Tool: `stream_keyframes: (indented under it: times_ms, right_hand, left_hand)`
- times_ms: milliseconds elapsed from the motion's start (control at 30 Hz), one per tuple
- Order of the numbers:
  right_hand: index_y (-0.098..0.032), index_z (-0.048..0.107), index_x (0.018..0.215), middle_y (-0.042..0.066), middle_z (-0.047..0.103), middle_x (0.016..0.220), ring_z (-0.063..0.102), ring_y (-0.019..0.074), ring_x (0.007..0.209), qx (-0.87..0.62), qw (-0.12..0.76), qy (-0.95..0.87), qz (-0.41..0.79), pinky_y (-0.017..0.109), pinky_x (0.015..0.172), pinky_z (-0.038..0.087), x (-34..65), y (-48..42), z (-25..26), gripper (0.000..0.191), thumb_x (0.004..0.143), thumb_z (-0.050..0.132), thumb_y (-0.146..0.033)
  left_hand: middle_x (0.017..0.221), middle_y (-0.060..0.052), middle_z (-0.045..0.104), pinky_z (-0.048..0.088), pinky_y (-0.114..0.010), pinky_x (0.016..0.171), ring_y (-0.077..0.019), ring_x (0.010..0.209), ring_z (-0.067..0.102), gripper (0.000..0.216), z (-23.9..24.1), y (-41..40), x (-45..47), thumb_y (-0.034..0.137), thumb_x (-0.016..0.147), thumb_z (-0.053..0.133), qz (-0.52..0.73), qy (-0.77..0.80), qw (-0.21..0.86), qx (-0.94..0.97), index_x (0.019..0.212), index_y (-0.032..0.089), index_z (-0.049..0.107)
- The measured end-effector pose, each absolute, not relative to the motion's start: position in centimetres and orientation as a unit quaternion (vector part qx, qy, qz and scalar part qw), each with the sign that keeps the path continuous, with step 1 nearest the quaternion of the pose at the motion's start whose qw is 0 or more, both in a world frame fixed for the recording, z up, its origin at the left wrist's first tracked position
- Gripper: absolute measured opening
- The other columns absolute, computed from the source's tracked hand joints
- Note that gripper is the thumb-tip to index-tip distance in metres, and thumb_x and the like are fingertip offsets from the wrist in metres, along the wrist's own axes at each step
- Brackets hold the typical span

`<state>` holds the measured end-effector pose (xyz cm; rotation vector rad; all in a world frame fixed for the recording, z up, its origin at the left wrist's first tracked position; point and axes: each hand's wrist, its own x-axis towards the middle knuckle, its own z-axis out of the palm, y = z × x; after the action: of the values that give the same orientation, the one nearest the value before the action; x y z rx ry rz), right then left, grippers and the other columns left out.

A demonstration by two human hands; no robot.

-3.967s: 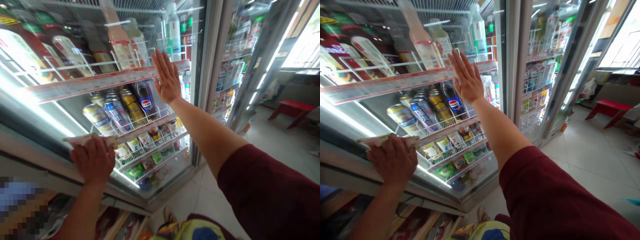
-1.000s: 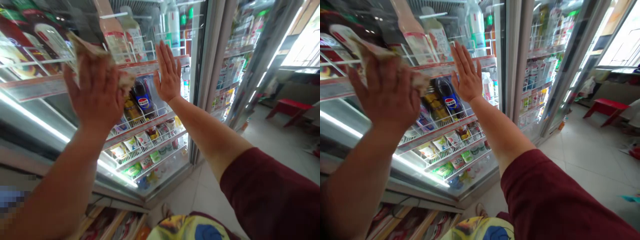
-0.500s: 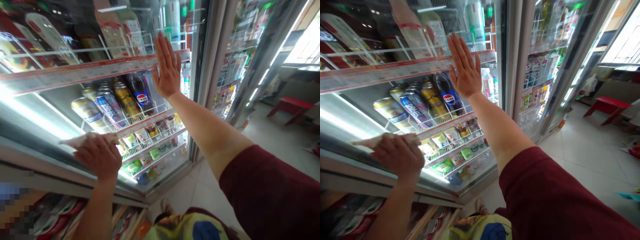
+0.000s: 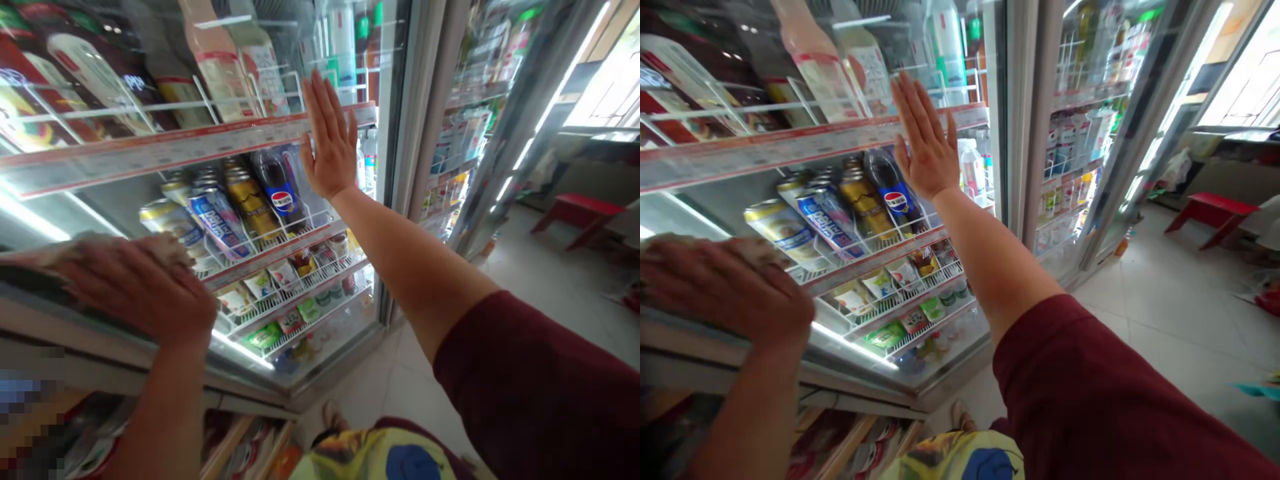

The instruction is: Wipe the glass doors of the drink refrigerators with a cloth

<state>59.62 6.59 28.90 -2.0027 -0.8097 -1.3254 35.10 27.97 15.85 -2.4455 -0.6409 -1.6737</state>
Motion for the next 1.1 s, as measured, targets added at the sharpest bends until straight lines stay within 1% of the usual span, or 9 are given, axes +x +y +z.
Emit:
stream_keyframes:
  times_ms: [100, 167, 233, 300, 400, 533, 700, 967, 1100]
  right_hand:
    - [-0.031, 0.039, 0.168, -0.012, 0.023, 0.173, 0.011, 0.0044, 0.164, -0.755, 0.299, -0.307, -0.496, 0.037, 0.139, 0.019, 60.2, 6.9, 29.0, 0.071, 0.101, 0.017, -0.041]
    - [-0.029, 0.038, 0.169, -0.012, 0.022, 0.173, 0.011, 0.0053, 0.164, -0.76, 0.292, -0.309, -0.492, 0.036, 0.139, 0.021, 60.6, 7.0, 29.0, 0.073, 0.099, 0.02, -0.042]
    - [-0.028, 0.037, 0.169, -0.012, 0.021, 0.173, 0.009, 0.0056, 0.165, -0.757, 0.293, -0.309, -0.496, 0.035, 0.139, 0.02, 60.6, 7.1, 28.9, 0.073, 0.1, 0.019, -0.043]
    - [-0.029, 0.038, 0.169, -0.014, 0.021, 0.173, 0.007, 0.0047, 0.165, -0.751, 0.302, -0.303, -0.503, 0.034, 0.139, 0.019, 60.4, 7.0, 28.8, 0.072, 0.101, 0.016, -0.041]
    - [-0.032, 0.04, 0.168, -0.014, 0.023, 0.172, 0.006, 0.0032, 0.164, -0.757, 0.297, -0.296, -0.501, 0.033, 0.139, 0.018, 60.0, 6.8, 28.9, 0.071, 0.101, 0.017, -0.04]
    - [-0.03, 0.038, 0.169, -0.012, 0.022, 0.173, 0.006, 0.0035, 0.163, -0.765, 0.29, -0.299, -0.491, 0.034, 0.139, 0.018, 59.7, 6.7, 29.0, 0.072, 0.101, 0.018, -0.039]
    - [-0.032, 0.035, 0.17, -0.015, 0.019, 0.172, 0.002, 0.0033, 0.163, -0.764, 0.299, -0.301, -0.485, 0.037, 0.139, 0.017, 59.8, 6.8, 28.9, 0.072, 0.1, 0.017, -0.039]
    - [-0.031, 0.039, 0.168, -0.013, 0.02, 0.172, 0.007, 0.0015, 0.163, -0.757, 0.301, -0.297, -0.498, 0.033, 0.139, 0.015, 60.1, 6.9, 28.9, 0.071, 0.101, 0.018, -0.04]
    - [-0.028, 0.039, 0.168, -0.011, 0.021, 0.173, 0.009, 0.0032, 0.164, -0.76, 0.295, -0.297, -0.498, 0.036, 0.139, 0.018, 59.8, 6.8, 28.9, 0.071, 0.101, 0.018, -0.037]
  left_hand:
    - [0.165, -0.025, 0.039, 0.017, -0.082, 0.127, -0.0488, 0.163, 0.017, 0.067, 10.7, 25.8, 36.8, 0.041, 0.104, 0.043, -0.496, -0.187, 0.089, -0.843, 0.163, 0.01, 0.041]
    - [0.156, -0.024, 0.052, 0.021, -0.082, 0.126, -0.0499, 0.161, 0.023, 0.061, 10.0, 25.5, 37.2, 0.043, 0.102, 0.049, -0.471, -0.169, 0.083, -0.862, 0.154, 0.012, 0.056]
    - [0.163, -0.022, 0.045, 0.013, -0.08, 0.13, -0.0477, 0.164, 0.014, 0.064, 12.1, 25.8, 37.3, 0.044, 0.101, 0.052, -0.472, -0.167, 0.088, -0.861, 0.158, 0.014, 0.051]
    - [0.175, -0.017, 0.024, 0.002, -0.079, 0.132, -0.0448, 0.166, 0.001, 0.073, 15.9, 26.1, 37.3, 0.042, 0.103, 0.049, -0.489, -0.166, 0.098, -0.851, 0.169, 0.016, 0.031]
    - [0.179, -0.012, 0.008, 0.002, -0.077, 0.133, -0.0433, 0.166, -0.001, 0.077, 20.8, 25.4, 38.0, 0.036, 0.105, 0.044, -0.534, -0.166, 0.124, -0.82, 0.173, 0.019, 0.01]
    - [0.177, -0.015, 0.013, 0.002, -0.073, 0.136, -0.0411, 0.167, 0.001, 0.073, 19.2, 22.9, 40.1, 0.035, 0.105, 0.046, -0.536, -0.168, 0.078, -0.824, 0.171, 0.016, 0.021]
    - [0.162, -0.014, 0.049, 0.017, -0.072, 0.137, -0.0408, 0.164, 0.025, 0.06, 13.9, 21.0, 42.1, 0.039, 0.102, 0.054, -0.448, -0.103, 0.031, -0.887, 0.159, 0.022, 0.052]
    - [0.178, -0.003, 0.007, -0.005, -0.067, 0.139, -0.0302, 0.168, -0.008, 0.069, 24.2, 20.1, 44.2, 0.037, 0.11, 0.043, -0.505, -0.069, 0.063, -0.858, 0.171, 0.022, 0.015]
    - [0.174, -0.008, 0.026, 0.001, -0.056, 0.144, -0.0233, 0.168, -0.006, 0.065, 18.0, 18.9, 45.8, 0.028, 0.106, 0.049, -0.492, -0.014, 0.096, -0.865, 0.167, 0.015, 0.033]
